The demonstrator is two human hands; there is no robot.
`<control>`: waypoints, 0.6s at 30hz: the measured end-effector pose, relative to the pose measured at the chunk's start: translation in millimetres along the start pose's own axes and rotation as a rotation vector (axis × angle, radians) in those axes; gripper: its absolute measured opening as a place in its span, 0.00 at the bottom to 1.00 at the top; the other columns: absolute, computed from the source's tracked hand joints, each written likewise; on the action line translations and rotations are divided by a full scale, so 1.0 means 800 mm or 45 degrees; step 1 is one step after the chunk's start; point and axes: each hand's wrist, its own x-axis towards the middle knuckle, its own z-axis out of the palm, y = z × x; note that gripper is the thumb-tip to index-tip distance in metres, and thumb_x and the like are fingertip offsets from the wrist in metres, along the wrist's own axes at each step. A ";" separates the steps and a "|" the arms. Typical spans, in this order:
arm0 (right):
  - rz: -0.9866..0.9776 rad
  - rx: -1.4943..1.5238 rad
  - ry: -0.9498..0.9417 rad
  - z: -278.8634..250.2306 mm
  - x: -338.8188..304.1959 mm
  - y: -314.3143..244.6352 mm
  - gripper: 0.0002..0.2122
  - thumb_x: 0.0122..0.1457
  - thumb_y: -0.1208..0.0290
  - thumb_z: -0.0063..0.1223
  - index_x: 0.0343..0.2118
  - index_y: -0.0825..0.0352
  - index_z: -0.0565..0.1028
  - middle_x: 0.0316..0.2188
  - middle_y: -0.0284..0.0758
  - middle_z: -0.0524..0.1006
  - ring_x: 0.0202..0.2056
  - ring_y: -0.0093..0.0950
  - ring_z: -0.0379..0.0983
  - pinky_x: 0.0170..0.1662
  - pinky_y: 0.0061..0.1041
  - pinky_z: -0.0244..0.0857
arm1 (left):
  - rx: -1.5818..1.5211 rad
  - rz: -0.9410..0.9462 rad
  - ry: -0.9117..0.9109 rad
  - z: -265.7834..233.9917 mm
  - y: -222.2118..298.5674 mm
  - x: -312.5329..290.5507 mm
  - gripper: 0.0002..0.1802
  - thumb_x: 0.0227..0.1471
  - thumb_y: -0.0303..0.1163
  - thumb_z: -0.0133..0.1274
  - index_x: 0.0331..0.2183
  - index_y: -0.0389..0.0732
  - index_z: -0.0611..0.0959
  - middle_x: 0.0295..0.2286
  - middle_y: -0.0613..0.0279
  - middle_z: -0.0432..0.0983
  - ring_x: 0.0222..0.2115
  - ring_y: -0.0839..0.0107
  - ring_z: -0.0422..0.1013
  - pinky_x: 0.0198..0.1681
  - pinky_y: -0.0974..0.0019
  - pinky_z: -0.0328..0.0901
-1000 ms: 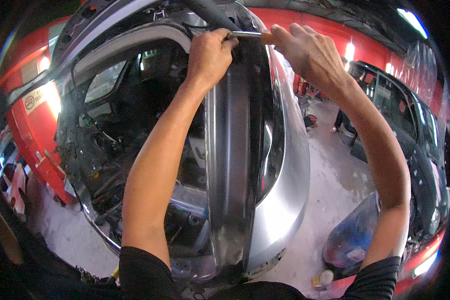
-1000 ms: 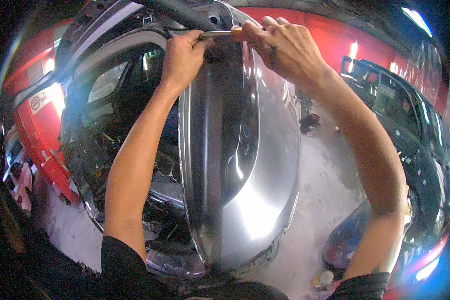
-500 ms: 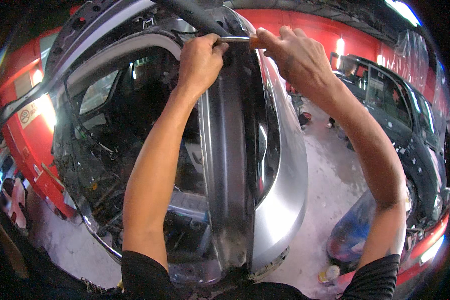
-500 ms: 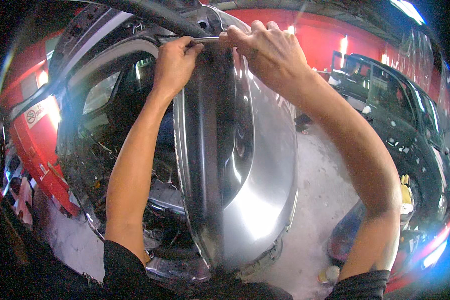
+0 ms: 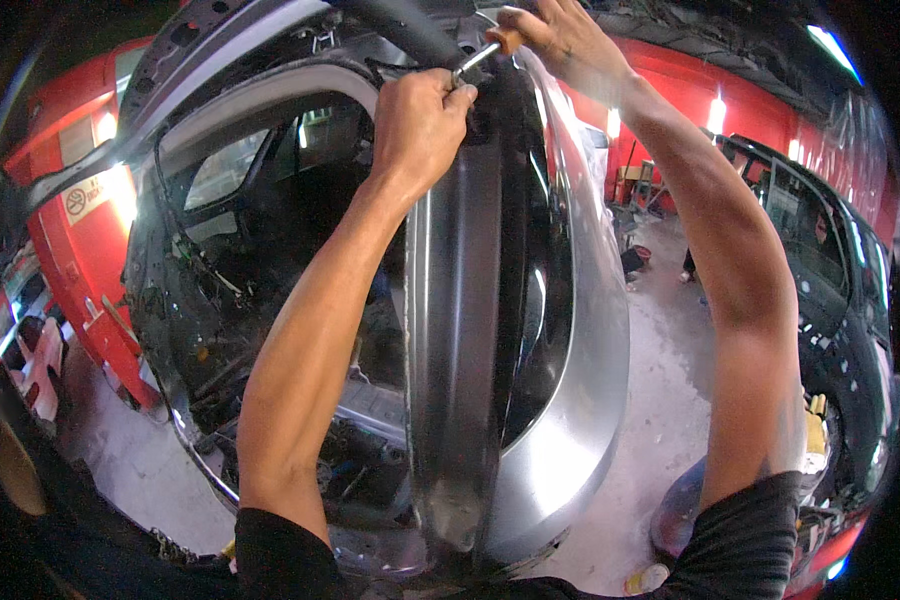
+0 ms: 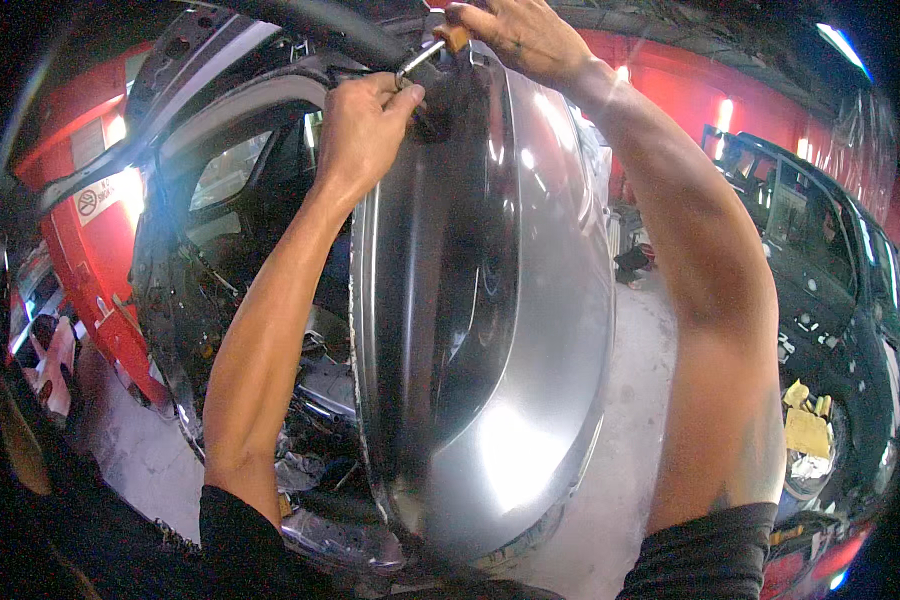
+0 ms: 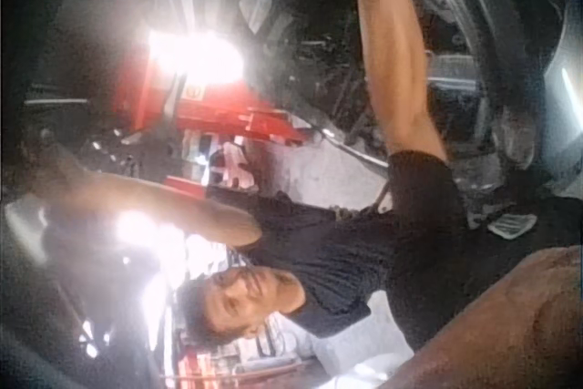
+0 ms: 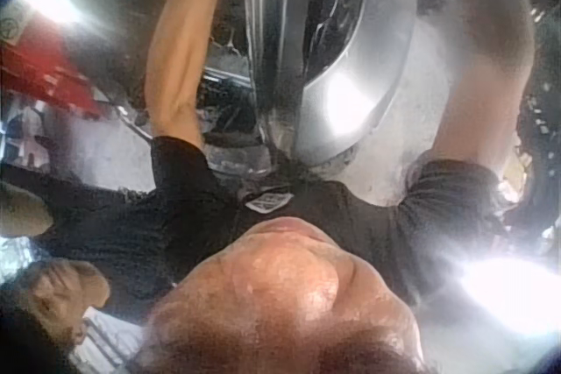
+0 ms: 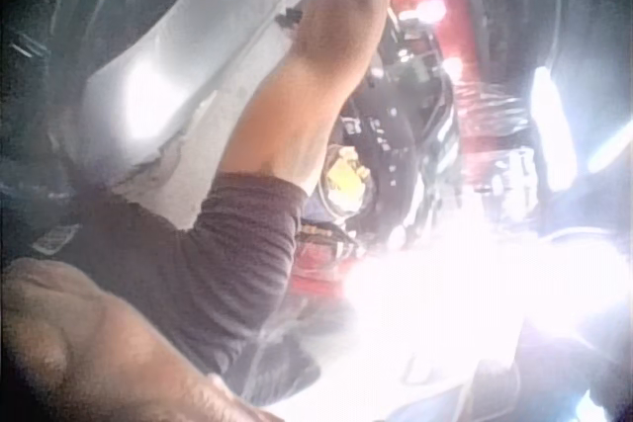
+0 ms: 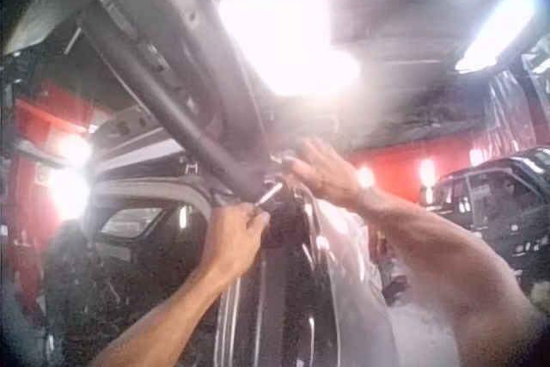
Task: The person uses a flathead screwdriver to press a black rubber weather stripping into the channel along the upper edge of a car door frame. The person works along the top and side of the door opening, repeatedly inserting the tool and pushing the strip into place.
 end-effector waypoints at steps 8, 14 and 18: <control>0.016 -0.300 -0.232 -0.086 0.012 -0.046 0.17 0.61 0.64 0.57 0.53 0.57 0.71 0.39 0.36 0.74 0.45 0.37 0.74 0.46 0.40 0.70 | -0.124 0.164 0.250 0.001 -0.009 -0.006 0.10 0.55 0.32 0.62 0.28 0.34 0.84 0.20 0.45 0.78 0.22 0.49 0.77 0.28 0.53 0.66; 0.298 -0.392 -0.590 -0.125 -0.011 -0.112 0.17 0.67 0.62 0.49 0.57 0.55 0.71 0.39 0.40 0.78 0.41 0.38 0.80 0.39 0.39 0.75 | 0.023 0.208 0.118 -0.003 -0.011 -0.011 0.09 0.56 0.31 0.61 0.35 0.34 0.87 0.27 0.46 0.82 0.26 0.60 0.80 0.32 0.58 0.68; 0.418 -0.330 -0.645 -0.143 -0.002 -0.142 0.15 0.66 0.66 0.51 0.56 0.54 0.73 0.37 0.41 0.78 0.37 0.38 0.81 0.30 0.39 0.76 | -0.031 0.209 0.080 -0.004 -0.010 -0.010 0.09 0.56 0.30 0.61 0.37 0.34 0.87 0.28 0.45 0.82 0.26 0.58 0.80 0.33 0.58 0.69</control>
